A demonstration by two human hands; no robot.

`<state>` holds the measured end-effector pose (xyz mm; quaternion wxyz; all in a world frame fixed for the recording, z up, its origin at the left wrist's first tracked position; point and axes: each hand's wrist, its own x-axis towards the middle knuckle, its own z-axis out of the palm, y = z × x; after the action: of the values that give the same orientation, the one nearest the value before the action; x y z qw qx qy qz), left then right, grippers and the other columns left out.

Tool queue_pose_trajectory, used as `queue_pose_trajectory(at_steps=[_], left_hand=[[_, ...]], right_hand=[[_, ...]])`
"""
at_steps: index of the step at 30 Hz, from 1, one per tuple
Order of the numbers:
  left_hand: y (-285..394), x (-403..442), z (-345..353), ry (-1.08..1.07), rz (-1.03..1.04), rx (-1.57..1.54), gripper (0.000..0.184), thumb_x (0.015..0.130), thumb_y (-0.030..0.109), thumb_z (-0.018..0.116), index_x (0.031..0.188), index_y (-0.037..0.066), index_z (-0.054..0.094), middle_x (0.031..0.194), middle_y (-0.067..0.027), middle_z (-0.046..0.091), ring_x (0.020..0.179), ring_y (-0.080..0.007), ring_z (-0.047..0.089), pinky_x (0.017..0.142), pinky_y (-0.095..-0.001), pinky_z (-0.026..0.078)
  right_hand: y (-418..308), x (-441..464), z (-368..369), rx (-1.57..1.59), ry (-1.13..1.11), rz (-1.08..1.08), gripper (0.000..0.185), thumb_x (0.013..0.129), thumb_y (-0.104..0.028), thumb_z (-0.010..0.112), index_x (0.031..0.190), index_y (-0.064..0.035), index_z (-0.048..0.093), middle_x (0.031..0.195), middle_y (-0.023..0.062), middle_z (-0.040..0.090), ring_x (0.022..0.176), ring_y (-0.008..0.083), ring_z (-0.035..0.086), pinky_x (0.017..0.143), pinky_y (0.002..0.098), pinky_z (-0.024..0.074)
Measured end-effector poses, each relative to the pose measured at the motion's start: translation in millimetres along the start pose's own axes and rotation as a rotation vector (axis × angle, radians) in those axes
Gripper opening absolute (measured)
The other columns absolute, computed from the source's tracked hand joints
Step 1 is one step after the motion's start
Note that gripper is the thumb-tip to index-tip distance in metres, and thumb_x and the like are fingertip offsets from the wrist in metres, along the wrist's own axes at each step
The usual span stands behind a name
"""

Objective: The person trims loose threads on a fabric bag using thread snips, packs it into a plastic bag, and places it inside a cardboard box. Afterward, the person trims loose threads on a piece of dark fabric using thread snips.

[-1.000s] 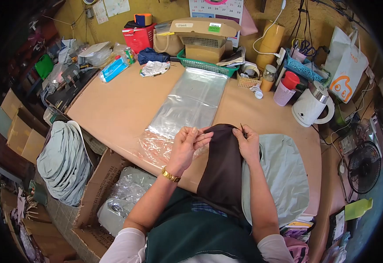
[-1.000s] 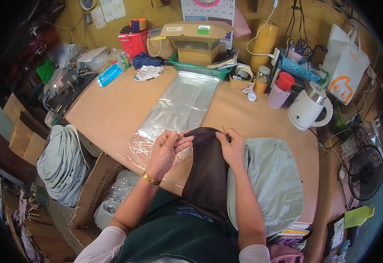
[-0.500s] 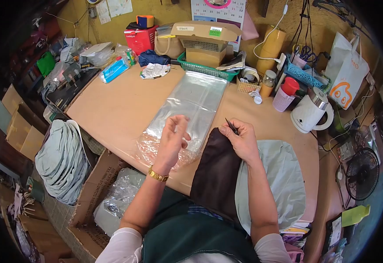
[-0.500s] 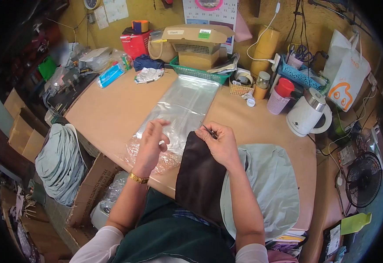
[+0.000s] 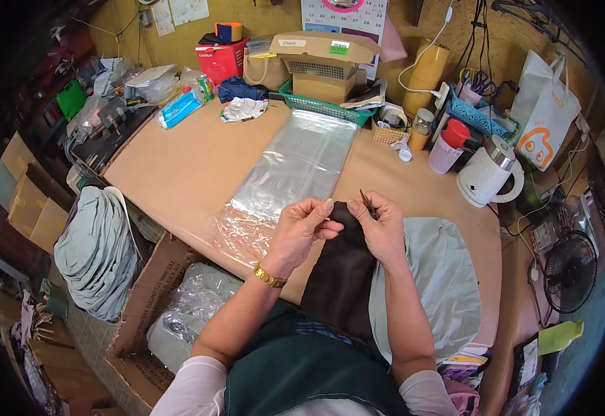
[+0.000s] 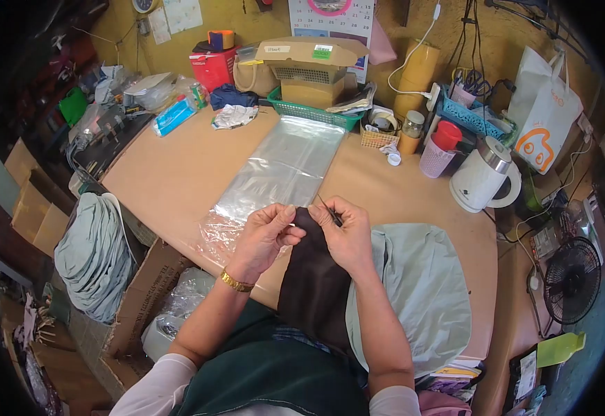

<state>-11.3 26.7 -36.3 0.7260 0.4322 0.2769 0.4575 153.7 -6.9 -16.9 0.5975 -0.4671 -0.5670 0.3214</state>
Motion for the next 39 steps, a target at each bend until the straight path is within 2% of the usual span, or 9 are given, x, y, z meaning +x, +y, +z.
queue_pose_trajectory(at_steps=[6,8,14,23,27,30,33,36,39], left_hand=[[1,-4,2,-0.076,0.038,-0.207,0.024,0.099,0.021,0.054,0.089,0.000,0.058,0.088,-0.0117,0.067,0.090,-0.0233,0.071,0.077,-0.0295,0.061],[5,-5,4,-0.034,0.058,-0.231,0.025,0.101,0.022,0.051,0.089,0.000,0.055,0.092,-0.0122,0.065,0.095,-0.0252,0.069,0.081,-0.0319,0.060],[-2,-1,2,-0.032,0.084,-0.220,0.025,0.101,0.023,0.050,0.091,0.000,0.054,0.092,-0.0110,0.064,0.090,-0.0212,0.070,0.080,-0.0314,0.060],[-5,-4,7,-0.045,0.130,-0.106,0.026,0.101,0.025,0.050,0.093,0.001,0.052,0.093,-0.0108,0.064,0.086,-0.0185,0.069,0.081,-0.0301,0.059],[-1,-9,10,-0.063,0.127,-0.079,0.026,0.102,0.025,0.050,0.093,0.001,0.051,0.095,-0.0115,0.065,0.088,-0.0187,0.069,0.083,-0.0308,0.058],[4,-12,12,-0.060,0.124,-0.082,0.030,0.103,0.029,0.046,0.092,0.002,0.051,0.098,-0.0143,0.065,0.090,-0.0200,0.069,0.084,-0.0329,0.058],[13,-9,-8,-0.061,0.193,-0.014,0.031,0.103,0.032,0.043,0.096,0.004,0.054,0.102,-0.0136,0.066,0.088,-0.0178,0.066,0.076,-0.0296,0.057],[17,1,-32,0.270,0.337,0.210,0.042,0.103,0.042,0.037,0.105,0.005,0.057,0.107,-0.0101,0.066,0.085,-0.0137,0.062,0.069,-0.0253,0.051],[14,-4,-20,0.241,0.395,0.534,0.039,0.099,0.036,0.053,0.122,0.005,0.055,0.110,-0.0075,0.065,0.080,-0.0088,0.054,0.066,-0.0221,0.045]], right_hand=[[5,3,3,0.044,0.041,0.016,0.019,0.089,-0.019,0.071,0.083,-0.0022,0.064,0.070,-0.0046,0.054,0.063,0.0043,0.046,0.056,0.0235,0.0378],[-10,1,11,-0.282,0.339,-0.315,0.016,0.084,-0.017,0.074,0.092,-0.0058,0.066,0.083,0.0009,0.056,0.069,0.0139,0.055,0.060,0.0284,0.0424],[-45,-21,2,-0.926,0.176,-0.529,0.024,0.070,-0.011,0.079,0.093,-0.0083,0.070,0.083,0.0041,0.056,0.072,0.0207,0.058,0.064,0.0313,0.0406],[-46,-18,7,-1.075,0.141,-0.642,0.023,0.068,-0.012,0.079,0.089,-0.0100,0.071,0.077,0.0017,0.053,0.064,0.0188,0.056,0.058,0.0329,0.0365],[-39,-16,4,-0.958,0.113,-0.569,0.021,0.072,-0.013,0.076,0.092,-0.0078,0.068,0.083,0.0026,0.053,0.073,0.0183,0.058,0.061,0.0334,0.0402],[-11,-2,-7,-0.160,-0.027,-0.050,0.017,0.084,-0.015,0.073,0.087,-0.0007,0.065,0.077,0.0007,0.062,0.066,0.0067,0.053,0.056,0.0260,0.0394],[10,0,-21,-0.143,-0.070,0.090,0.020,0.086,-0.016,0.073,0.080,0.0002,0.063,0.064,-0.0041,0.056,0.060,0.0025,0.045,0.053,0.0227,0.0362],[7,-2,-16,-0.068,0.017,0.063,0.022,0.086,-0.016,0.073,0.074,-0.0006,0.061,0.060,-0.0062,0.050,0.057,0.0022,0.039,0.051,0.0229,0.0328],[6,-1,-10,-0.067,0.030,0.065,0.022,0.086,-0.015,0.073,0.074,-0.0010,0.061,0.061,-0.0061,0.050,0.057,0.0023,0.039,0.050,0.0236,0.0328]])
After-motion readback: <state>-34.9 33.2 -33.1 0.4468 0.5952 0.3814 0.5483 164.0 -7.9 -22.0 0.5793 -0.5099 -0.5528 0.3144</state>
